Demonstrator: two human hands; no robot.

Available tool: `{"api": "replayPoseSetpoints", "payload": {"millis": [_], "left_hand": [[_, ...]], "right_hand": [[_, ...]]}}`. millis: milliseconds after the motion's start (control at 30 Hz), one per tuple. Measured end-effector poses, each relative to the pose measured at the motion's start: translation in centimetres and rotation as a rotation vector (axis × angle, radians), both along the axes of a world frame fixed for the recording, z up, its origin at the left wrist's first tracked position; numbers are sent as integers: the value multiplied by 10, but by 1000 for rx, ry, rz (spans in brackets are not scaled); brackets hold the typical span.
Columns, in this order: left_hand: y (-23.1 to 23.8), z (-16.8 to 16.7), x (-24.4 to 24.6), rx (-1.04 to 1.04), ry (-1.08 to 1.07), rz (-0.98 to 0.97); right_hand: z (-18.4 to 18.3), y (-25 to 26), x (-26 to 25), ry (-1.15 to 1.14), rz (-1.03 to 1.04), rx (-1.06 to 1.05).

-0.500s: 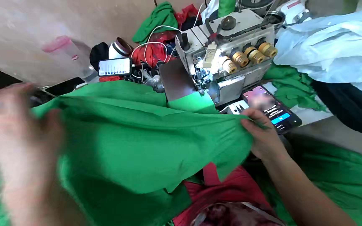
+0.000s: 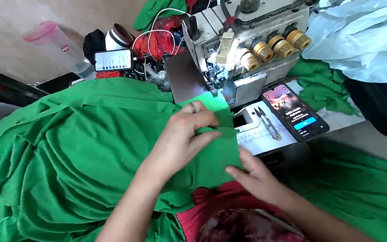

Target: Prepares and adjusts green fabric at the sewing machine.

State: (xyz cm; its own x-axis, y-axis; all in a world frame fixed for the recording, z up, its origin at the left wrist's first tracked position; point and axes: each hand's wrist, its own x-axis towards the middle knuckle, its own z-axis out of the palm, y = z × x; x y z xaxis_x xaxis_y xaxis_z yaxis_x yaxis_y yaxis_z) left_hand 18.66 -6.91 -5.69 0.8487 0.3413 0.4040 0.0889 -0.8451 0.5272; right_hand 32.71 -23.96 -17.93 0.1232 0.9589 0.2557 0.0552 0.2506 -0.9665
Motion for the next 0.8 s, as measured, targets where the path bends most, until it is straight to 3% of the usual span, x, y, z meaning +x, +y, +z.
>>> {"api": "replayPoseSetpoints", "payload": {"millis": [133, 233, 367, 500, 567, 667, 800], "left_hand": [[6, -17, -16, -66, -13, 45], [6, -22, -11, -83, -54, 16], [9, -11, 11, -19, -154, 32], [23, -16, 28, 115, -89, 175], [36, -26, 36, 88, -46, 223], [51, -38, 44, -87, -3, 245], [56, -34, 42, -251, 17, 204]], "right_hand": [[-26, -24, -11, 73, 71, -188], [-30, -30, -9, 124, -49, -238], [-18, -18, 4, 153, -186, -285], [-4, -2, 16, 126, -151, -442], [-2, 2, 18, 114, -126, -486], [-6, -3, 21, 128, -121, -467], [-21, -20, 20, 80, -163, -255]]}}
